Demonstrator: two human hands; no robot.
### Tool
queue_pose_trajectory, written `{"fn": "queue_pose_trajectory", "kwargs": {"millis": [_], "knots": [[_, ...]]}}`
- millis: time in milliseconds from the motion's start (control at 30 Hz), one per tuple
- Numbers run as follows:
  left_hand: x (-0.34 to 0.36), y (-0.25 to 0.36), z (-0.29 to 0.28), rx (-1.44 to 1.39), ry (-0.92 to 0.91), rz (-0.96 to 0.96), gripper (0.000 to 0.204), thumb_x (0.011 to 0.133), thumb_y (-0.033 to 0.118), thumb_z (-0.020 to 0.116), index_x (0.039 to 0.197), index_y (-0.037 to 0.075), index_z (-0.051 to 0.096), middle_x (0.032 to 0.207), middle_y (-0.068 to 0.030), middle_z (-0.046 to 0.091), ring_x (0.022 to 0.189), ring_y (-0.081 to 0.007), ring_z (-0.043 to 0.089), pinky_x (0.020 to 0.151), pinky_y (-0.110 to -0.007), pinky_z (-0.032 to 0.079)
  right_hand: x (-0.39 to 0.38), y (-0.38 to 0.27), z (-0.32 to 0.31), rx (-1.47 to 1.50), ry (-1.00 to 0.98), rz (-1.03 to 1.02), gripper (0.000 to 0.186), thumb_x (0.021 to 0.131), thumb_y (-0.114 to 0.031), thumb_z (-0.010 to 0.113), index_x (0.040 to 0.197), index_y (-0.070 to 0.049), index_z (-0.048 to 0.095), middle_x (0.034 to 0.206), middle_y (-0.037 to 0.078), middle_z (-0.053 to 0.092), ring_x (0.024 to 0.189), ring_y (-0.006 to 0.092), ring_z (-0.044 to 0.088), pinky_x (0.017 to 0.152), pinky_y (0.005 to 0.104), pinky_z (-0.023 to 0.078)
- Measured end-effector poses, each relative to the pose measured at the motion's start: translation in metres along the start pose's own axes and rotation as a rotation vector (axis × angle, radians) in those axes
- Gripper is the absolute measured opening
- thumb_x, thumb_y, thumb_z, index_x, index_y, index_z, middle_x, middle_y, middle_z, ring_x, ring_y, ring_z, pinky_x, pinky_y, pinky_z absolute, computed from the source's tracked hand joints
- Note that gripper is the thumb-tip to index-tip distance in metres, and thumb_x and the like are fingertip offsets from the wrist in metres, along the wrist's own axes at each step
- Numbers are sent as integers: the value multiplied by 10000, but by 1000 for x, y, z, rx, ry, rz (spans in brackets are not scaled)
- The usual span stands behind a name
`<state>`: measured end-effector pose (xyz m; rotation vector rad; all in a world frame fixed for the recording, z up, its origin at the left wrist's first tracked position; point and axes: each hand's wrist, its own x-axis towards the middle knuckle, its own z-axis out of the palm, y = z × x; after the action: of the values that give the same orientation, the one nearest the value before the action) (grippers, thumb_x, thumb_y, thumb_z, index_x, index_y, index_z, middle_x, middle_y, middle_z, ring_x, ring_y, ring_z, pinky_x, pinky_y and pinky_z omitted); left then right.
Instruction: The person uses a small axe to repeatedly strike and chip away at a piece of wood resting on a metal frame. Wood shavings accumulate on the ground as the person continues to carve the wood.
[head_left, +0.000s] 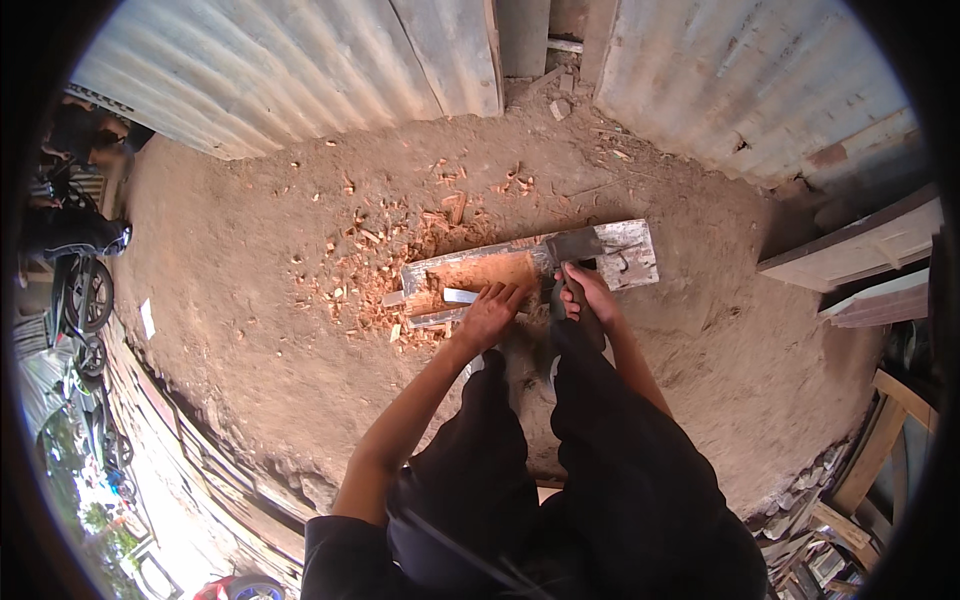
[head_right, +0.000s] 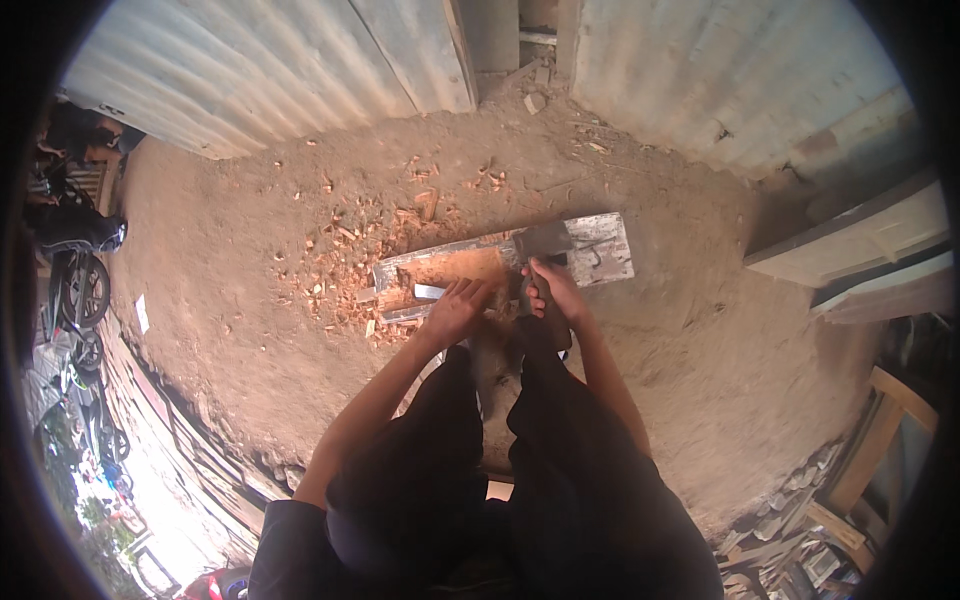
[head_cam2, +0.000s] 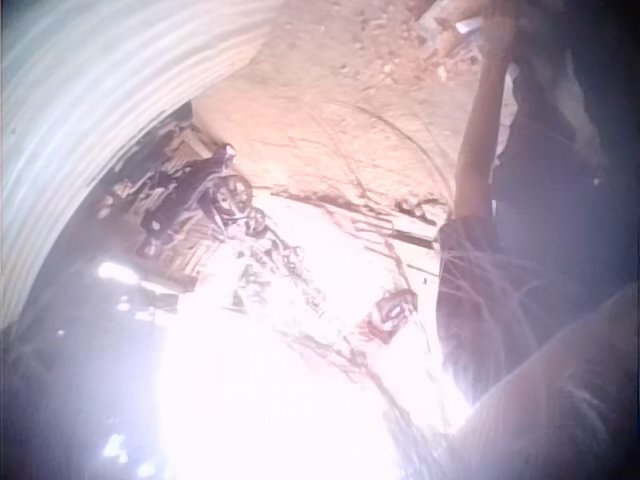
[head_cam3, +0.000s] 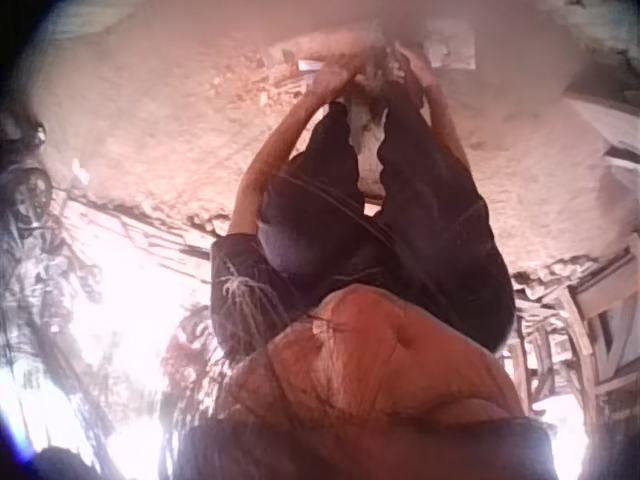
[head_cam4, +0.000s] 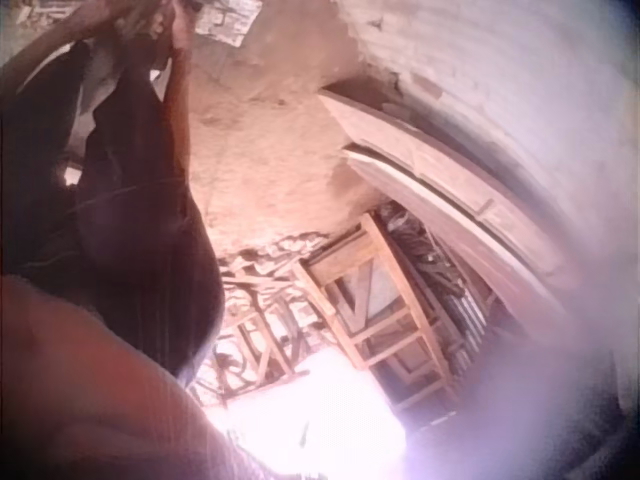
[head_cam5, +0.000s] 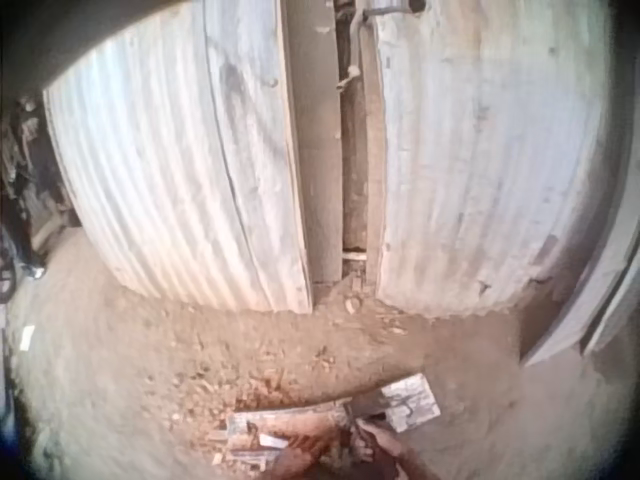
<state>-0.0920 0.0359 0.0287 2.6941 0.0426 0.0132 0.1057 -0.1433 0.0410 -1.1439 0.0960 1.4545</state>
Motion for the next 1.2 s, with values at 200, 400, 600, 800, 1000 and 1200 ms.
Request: {"fn": "queue_pose_trajectory", "kwargs": {"millis": [200,400,600,800,1000,1200], "knots": [[15,2,-26,91,-119,144,500,784,245,738,1233,67,606,1130,-115,623,1136,-299,597,984,-423,469,0,-4,-2,-3,-30,-11,399,1088,-452,557,1157,-59,572,706,15,530,496,117,485,464,310,428],[19,10,-23,-84,7,-35,444,770,192,705,1171,67,560,1012,-139,673,1006,-332,665,912,-439,512,-2,-2,1,-18,16,23,374,1096,-436,550,1182,-73,570,714,12,535,488,104,473,452,288,413],[27,20,-14,-235,48,-223,539,722,145,710,1219,70,514,954,-189,728,884,-385,713,816,-479,556,-1,2,1,-15,47,31,375,1088,-419,570,1199,-61,558,706,22,536,481,112,472,438,300,415],[39,12,-1,-239,-7,-204,396,735,137,710,1112,65,612,915,-186,723,896,-365,718,811,-474,569,-1,2,4,7,60,34,374,1079,-405,594,1188,-49,558,695,31,535,479,123,482,438,313,424],[24,5,18,-110,-136,-40,375,764,186,737,1124,98,681,917,-176,731,907,-343,737,795,-481,585,0,-1,-1,-13,39,17,357,1087,-409,573,1184,-65,572,699,28,526,480,118,477,440,309,421],[32,17,-12,-139,-313,24,435,742,249,810,1142,106,714,960,-133,746,936,-352,738,819,-471,578,4,-3,2,-31,45,31,364,1093,-407,561,1192,-58,580,716,27,520,485,113,476,434,303,421]]}}
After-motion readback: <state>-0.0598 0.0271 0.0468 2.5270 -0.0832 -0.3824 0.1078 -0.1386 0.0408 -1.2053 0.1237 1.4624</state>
